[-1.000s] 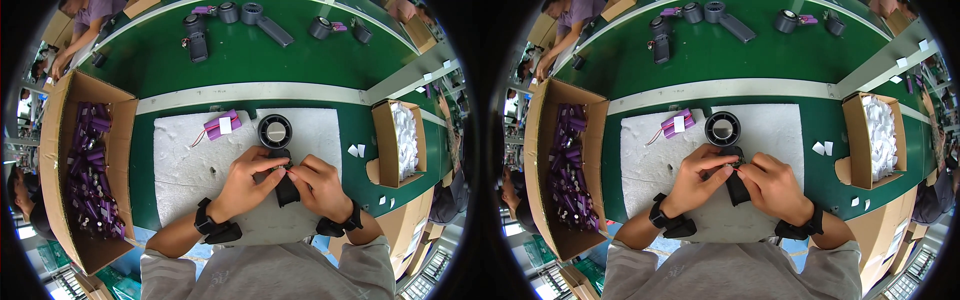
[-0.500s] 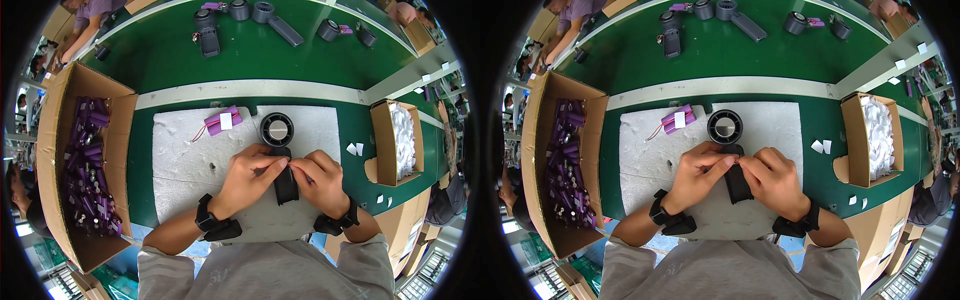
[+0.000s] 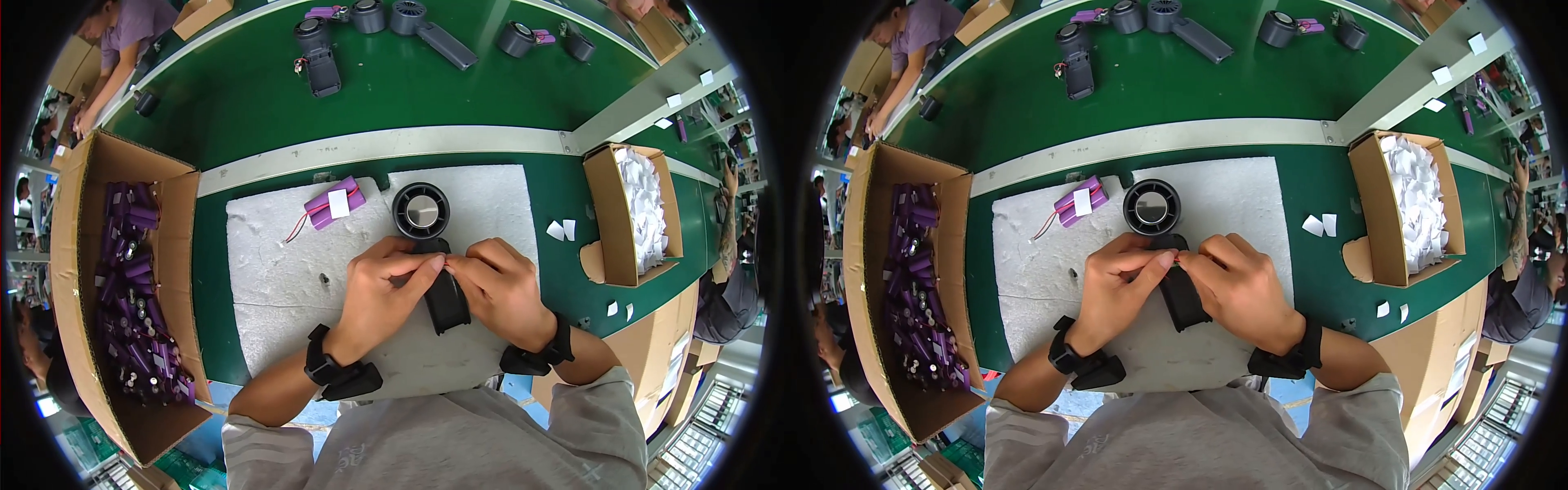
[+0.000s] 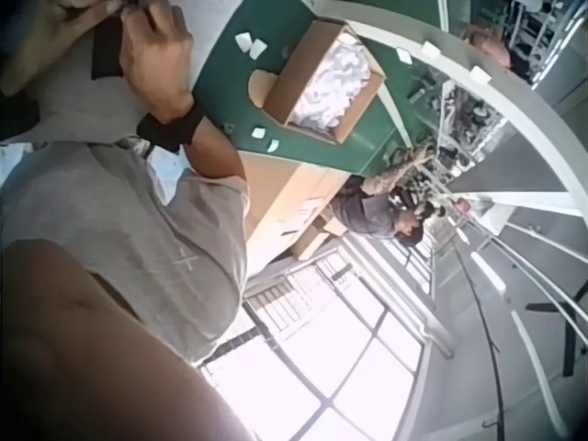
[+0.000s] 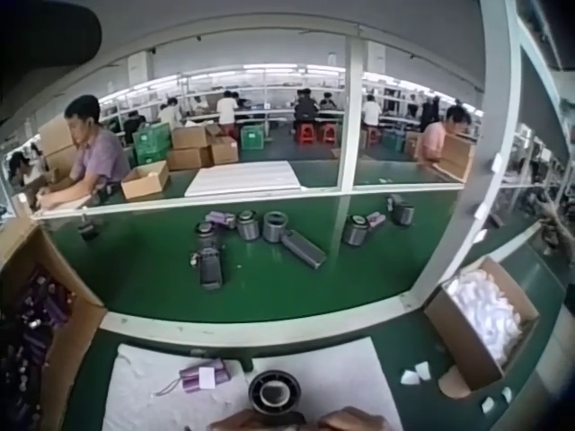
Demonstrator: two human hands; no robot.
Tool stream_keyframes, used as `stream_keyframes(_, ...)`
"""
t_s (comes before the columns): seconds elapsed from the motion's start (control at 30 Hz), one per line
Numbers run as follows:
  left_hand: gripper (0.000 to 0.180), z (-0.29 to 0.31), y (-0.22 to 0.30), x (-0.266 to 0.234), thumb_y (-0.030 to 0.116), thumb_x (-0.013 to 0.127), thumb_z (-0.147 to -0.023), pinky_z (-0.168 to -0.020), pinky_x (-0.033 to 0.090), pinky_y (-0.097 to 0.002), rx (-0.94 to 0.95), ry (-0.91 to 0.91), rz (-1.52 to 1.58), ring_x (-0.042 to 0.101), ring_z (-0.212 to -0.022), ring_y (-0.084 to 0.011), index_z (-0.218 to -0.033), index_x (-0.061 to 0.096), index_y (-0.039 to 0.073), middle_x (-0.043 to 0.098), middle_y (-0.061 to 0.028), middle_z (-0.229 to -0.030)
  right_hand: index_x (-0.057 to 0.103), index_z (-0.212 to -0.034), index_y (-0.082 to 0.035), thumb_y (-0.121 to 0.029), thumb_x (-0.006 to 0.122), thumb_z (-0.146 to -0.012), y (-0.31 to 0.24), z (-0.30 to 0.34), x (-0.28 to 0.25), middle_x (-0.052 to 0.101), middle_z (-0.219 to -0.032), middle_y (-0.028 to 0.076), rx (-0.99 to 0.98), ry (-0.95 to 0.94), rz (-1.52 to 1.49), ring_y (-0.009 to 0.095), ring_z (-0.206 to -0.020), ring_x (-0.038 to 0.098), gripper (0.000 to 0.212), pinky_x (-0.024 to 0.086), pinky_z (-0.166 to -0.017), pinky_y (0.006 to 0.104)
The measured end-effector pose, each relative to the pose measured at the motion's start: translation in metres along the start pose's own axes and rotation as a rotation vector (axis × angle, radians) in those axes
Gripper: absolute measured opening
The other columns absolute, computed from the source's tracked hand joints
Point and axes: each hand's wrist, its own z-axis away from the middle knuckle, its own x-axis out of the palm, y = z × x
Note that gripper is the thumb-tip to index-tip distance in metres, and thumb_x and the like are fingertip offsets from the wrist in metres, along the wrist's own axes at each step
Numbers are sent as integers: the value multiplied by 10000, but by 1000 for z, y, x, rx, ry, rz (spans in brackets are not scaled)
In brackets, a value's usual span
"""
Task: The person picks up a battery pack from a box, connects its wire to a circuit board on a handheld fan, and presses the components into the fan handle. They then remove the battery pack to reconnect the wire and reinsert the components before repeating the process with another fan.
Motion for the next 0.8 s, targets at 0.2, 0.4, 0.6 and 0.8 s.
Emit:
stream_keyframes(0.2,139,-1,0,-1,129,717,-848,-563,462,-260,24,24,-53,606,-659,-156,-957,750,50,649,-114,-846,681,-917,-21,-14,742,-753,3,-2,-1,586,-828,95,21,-59,-79,237,-693,598,176,493,-564,319)
stream_keyframes(0.4,142,1,-3,-7,111,730,-824,-558,475,-264,30,28,-48,619,-642,-170,-951,752,51,655,-124,-853,651,-1018,-34,-119,736,-789,15,-62,-50,612,-980,136,-7,28,63,310,-832,622,258,524,-690,396)
stream_keyframes(0.6,147,-2,2,-7,88,743,-804,-552,470,-256,69,14,-73,616,-636,-168,-946,752,50,650,-119,-856,591,-1106,-29,-107,635,-780,133,-245,-96,550,-1078,180,225,226,799,394,-1034,533,338,467,-893,483)
stream_keyframes(0.8,166,-7,1,0,66,755,-786,-549,477,-256,63,-56,-7,613,-639,-169,-953,753,56,632,-108,-834,614,-1105,-48,-139,639,-788,511,-286,-173,576,-1136,205,753,572,1053,362,-1096,559,331,468,-909,455)
